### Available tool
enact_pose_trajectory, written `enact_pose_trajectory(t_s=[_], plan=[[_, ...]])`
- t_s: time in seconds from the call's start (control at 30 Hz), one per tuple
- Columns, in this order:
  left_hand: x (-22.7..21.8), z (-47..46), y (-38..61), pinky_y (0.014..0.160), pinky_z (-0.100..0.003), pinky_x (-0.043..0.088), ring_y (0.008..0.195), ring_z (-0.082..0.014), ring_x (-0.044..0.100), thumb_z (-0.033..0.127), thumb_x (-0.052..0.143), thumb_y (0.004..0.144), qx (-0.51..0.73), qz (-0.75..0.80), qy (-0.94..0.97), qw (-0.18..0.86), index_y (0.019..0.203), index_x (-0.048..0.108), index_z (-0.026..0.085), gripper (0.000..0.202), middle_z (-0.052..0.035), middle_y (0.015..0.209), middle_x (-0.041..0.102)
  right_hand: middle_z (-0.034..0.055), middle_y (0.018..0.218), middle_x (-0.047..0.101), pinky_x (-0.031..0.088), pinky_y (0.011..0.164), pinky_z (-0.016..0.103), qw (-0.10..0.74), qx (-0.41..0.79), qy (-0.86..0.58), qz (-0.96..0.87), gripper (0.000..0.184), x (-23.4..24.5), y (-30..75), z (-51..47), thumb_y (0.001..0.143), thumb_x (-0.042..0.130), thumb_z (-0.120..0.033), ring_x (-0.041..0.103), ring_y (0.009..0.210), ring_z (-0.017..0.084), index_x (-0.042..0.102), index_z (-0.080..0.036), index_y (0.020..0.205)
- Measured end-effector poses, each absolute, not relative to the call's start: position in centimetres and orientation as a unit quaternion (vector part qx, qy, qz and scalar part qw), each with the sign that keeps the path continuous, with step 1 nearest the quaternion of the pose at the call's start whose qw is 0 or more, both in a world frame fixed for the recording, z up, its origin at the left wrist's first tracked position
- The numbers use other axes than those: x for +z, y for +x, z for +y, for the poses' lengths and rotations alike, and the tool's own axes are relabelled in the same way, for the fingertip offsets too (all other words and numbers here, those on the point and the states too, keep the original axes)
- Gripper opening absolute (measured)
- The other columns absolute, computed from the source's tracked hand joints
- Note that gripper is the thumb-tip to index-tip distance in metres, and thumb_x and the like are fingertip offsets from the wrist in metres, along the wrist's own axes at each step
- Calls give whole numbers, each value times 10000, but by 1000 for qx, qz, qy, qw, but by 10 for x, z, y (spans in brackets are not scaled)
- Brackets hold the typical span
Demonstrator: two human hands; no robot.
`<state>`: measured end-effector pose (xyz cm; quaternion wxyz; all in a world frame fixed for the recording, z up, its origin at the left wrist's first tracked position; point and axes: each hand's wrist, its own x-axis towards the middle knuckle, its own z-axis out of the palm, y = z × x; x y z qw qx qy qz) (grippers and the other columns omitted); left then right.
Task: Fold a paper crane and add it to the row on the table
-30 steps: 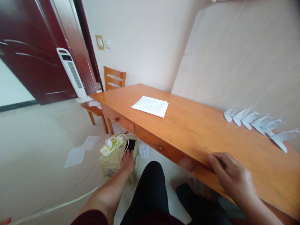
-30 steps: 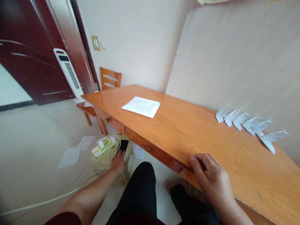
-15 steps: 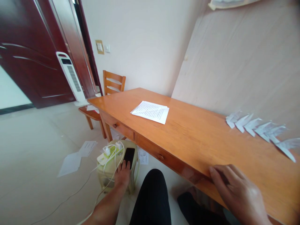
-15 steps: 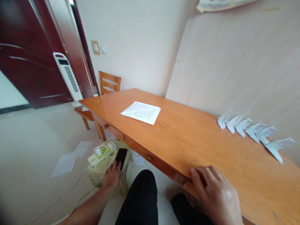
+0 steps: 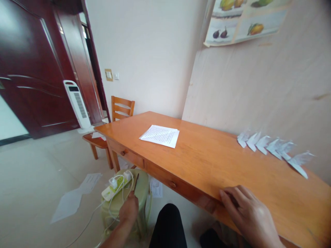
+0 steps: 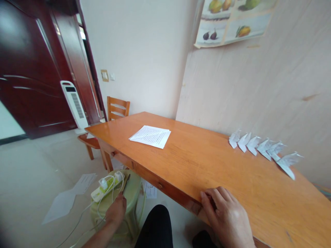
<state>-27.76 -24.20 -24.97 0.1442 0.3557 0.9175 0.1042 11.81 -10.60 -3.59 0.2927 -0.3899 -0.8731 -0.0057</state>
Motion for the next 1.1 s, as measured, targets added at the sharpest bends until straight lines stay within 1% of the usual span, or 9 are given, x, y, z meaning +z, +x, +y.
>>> enact_pose_trajectory(t_s=[0.1, 0.23, 0.4, 0.5, 0.67, 0.77, 0.83, 0.93, 1.1], plan=[[-243, -247, -278, 819, -386, 542, 964, -287, 728, 202, 214, 995, 144, 925, 330, 117, 1227, 591, 145, 447, -158, 993, 744, 38, 848, 644, 470, 727, 362, 291, -15, -393, -872, 307, -35, 116, -106, 1005, 474, -484, 651, 799, 217, 658, -251, 926], [-239, -257, -266, 830, -327, 533, 985, -255, 728, 211, 237, 990, 193, 919, 330, 99, 1148, 622, 200, 416, -114, 961, 755, 43, 835, 639, 456, 715, 357, 294, -24, -395, -870, 324, -35, 115, -106, 1005, 471, -483, 642, 778, 218, 661, -241, 901], [-231, -272, -245, 847, -323, 540, 996, -236, 721, 269, 274, 973, 273, 893, 343, 97, 1113, 613, 209, 372, -97, 1005, 749, 48, 815, 633, 444, 707, 341, 298, -29, -394, -869, 334, -34, 114, -106, 1002, 474, -474, 627, 761, 214, 666, -229, 881], [-218, -285, -236, 813, -323, 548, 918, -228, 725, 316, 269, 962, 329, 874, 343, 103, 1063, 611, 214, 371, -77, 947, 749, 48, 813, 633, 441, 715, 335, 305, -16, -391, -869, 329, -32, 114, -107, 999, 477, -467, 623, 762, 212, 666, -225, 878], [-176, -314, -224, 720, -377, 545, 788, -283, 698, 457, 376, 894, 493, 820, 267, 116, 910, 630, 188, 371, -80, 806, 725, 42, 834, 647, 431, 692, 323, 327, 47, -414, -848, 302, -26, 113, -110, 984, 497, -468, 621, 750, 206, 666, -234, 895], [-148, -328, -215, 836, -387, 531, 921, -297, 686, 461, 426, 873, 557, 791, 240, 75, 906, 647, 191, 350, -89, 889, 735, 54, 848, 655, 433, 720, 331, 385, 94, -419, -817, 300, -21, 105, -121, 970, 520, -471, 620, 781, 214, 663, -223, 884], [-130, -334, -208, 896, -389, 516, 989, -299, 675, 475, 443, 883, 586, 770, 241, 68, 948, 653, 189, 360, -95, 968, 739, 47, 805, 643, 430, 700, 321, 417, 179, -401, -796, 325, -18, 93, -136, 964, 530, -493, 603, 750, 200, 651, -210, 857], [-110, -338, -196, 879, -382, 526, 994, -293, 675, 531, 442, 915, 609, 743, 270, 66, 1013, 645, 185, 413, -99, 1018, 733, 28, 698, 598, 427, 631, 290, 389, 403, -341, -755, 413, -16, 67, -169, 967, 513, -547, 576, 680, 172, 631, -189, 798], [-95, -335, -178, 771, -336, 549, 928, -262, 700, 494, 410, 970, 549, 728, 409, -33, 1111, 624, 215, 378, -86, 1018, 746, 109, 908, 682, 462, 562, 252, 282, 718, -297, -562, 524, -23, 23, -215, 848, 647, -641, 664, 772, 198, 679, -123, 921]])
